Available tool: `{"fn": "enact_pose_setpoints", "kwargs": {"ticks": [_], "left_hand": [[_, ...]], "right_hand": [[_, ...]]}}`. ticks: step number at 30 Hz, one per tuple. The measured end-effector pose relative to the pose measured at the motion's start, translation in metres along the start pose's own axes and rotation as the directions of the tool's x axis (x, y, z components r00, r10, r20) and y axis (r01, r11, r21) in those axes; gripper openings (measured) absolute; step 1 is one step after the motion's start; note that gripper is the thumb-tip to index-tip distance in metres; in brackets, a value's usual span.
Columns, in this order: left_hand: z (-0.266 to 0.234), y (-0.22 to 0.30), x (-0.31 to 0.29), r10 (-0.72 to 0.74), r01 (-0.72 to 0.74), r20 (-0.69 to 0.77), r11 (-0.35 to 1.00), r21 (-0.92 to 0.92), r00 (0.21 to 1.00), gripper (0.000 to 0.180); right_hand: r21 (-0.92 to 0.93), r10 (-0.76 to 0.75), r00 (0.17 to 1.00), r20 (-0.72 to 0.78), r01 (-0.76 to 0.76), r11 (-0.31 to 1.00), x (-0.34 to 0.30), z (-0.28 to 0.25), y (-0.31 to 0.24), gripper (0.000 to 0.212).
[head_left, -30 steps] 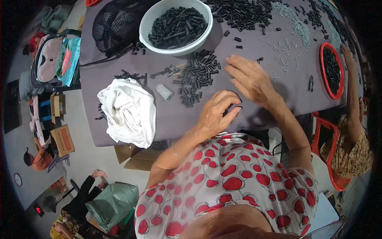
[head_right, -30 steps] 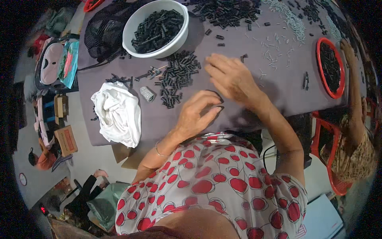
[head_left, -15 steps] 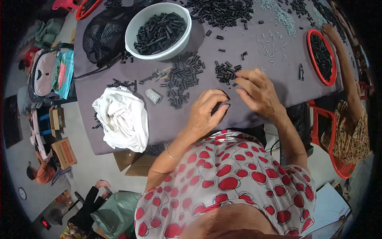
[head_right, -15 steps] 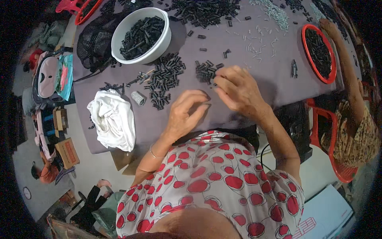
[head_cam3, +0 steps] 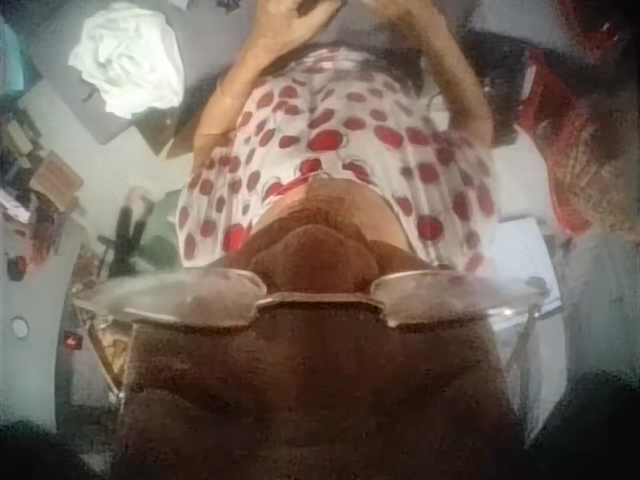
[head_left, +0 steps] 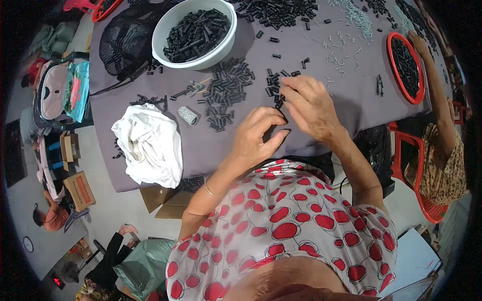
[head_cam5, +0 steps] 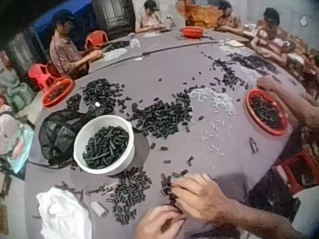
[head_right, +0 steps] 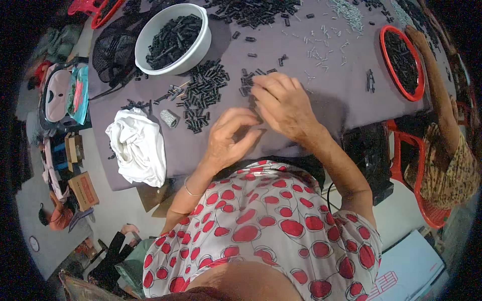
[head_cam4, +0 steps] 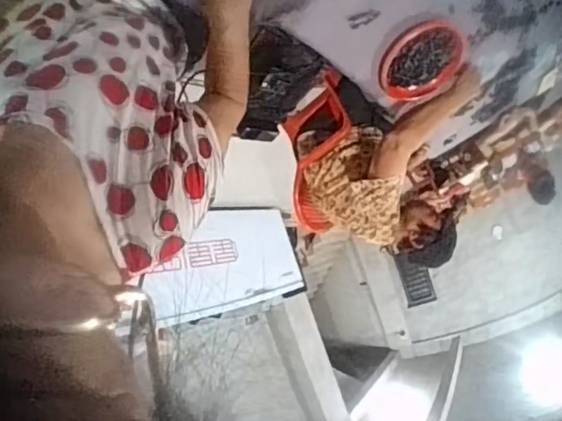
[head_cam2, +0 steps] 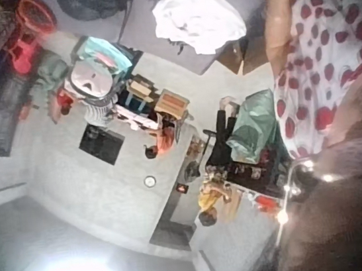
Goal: The person assembles small components by picking up plastic pieces and inserting metal springs into them by hand.
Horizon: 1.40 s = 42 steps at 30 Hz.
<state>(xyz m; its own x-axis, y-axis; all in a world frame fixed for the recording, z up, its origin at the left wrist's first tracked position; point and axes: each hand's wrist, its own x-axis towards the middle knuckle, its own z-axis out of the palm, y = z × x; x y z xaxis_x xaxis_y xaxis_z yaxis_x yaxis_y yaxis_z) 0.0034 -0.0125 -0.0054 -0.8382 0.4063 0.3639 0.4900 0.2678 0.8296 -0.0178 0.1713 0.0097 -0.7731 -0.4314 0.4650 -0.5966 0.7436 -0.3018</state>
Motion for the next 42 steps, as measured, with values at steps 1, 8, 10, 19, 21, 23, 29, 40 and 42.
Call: {"fn": "enact_pose_setpoints", "kwargs": {"ticks": [1,8,10,19,21,23,29,40,42], "left_hand": [[-0.001,0.001,0.0,-0.007,0.007,0.008,1.0,-0.027,1.0,0.017],[-0.004,0.005,-0.002,-0.09,0.085,-0.02,0.978,-0.19,0.996,0.012],[-0.001,0.005,-0.002,-0.088,0.077,-0.075,0.986,-0.149,0.993,0.012],[-0.003,0.005,-0.008,-0.004,0.041,-0.098,0.926,0.376,0.995,0.022],[-0.007,0.008,-0.007,-0.019,0.041,-0.064,0.925,0.379,0.998,0.021],[-0.007,0.007,-0.007,-0.022,0.045,-0.062,0.922,0.384,0.998,0.022],[-0.01,0.008,-0.009,-0.032,0.04,-0.028,0.922,0.385,0.999,0.024],[-0.01,0.009,-0.013,-0.041,0.047,-0.024,0.93,0.364,0.999,0.026],[-0.01,0.007,-0.014,-0.043,0.051,-0.028,0.926,0.375,0.999,0.026]], "right_hand": [[0.027,-0.036,0.999,0.03,0.035,0.999,0.0,0.002,0.0,0.03],[0.108,-0.115,0.989,0.091,0.105,0.989,-0.011,0.015,-0.006,0.032],[0.111,-0.105,0.989,0.1,0.094,0.989,-0.012,0.013,-0.007,0.031],[0.127,-0.045,0.994,-0.1,0.058,0.99,-0.012,-0.007,0.015,0.025],[-0.073,-0.019,0.968,-0.251,0.001,0.997,-0.025,-0.01,0.035,0.027],[-0.065,0.18,0.95,-0.257,-0.202,0.977,-0.03,-0.022,0.048,0.023],[-0.11,0.251,0.945,-0.208,-0.277,0.955,-0.031,-0.035,0.07,0.019],[-0.124,0.08,0.994,-0.079,-0.09,0.988,0.02,-0.01,0.076,0.021],[-0.13,0.078,0.995,-0.069,-0.087,0.988,0.019,-0.006,0.079,0.02]]}}
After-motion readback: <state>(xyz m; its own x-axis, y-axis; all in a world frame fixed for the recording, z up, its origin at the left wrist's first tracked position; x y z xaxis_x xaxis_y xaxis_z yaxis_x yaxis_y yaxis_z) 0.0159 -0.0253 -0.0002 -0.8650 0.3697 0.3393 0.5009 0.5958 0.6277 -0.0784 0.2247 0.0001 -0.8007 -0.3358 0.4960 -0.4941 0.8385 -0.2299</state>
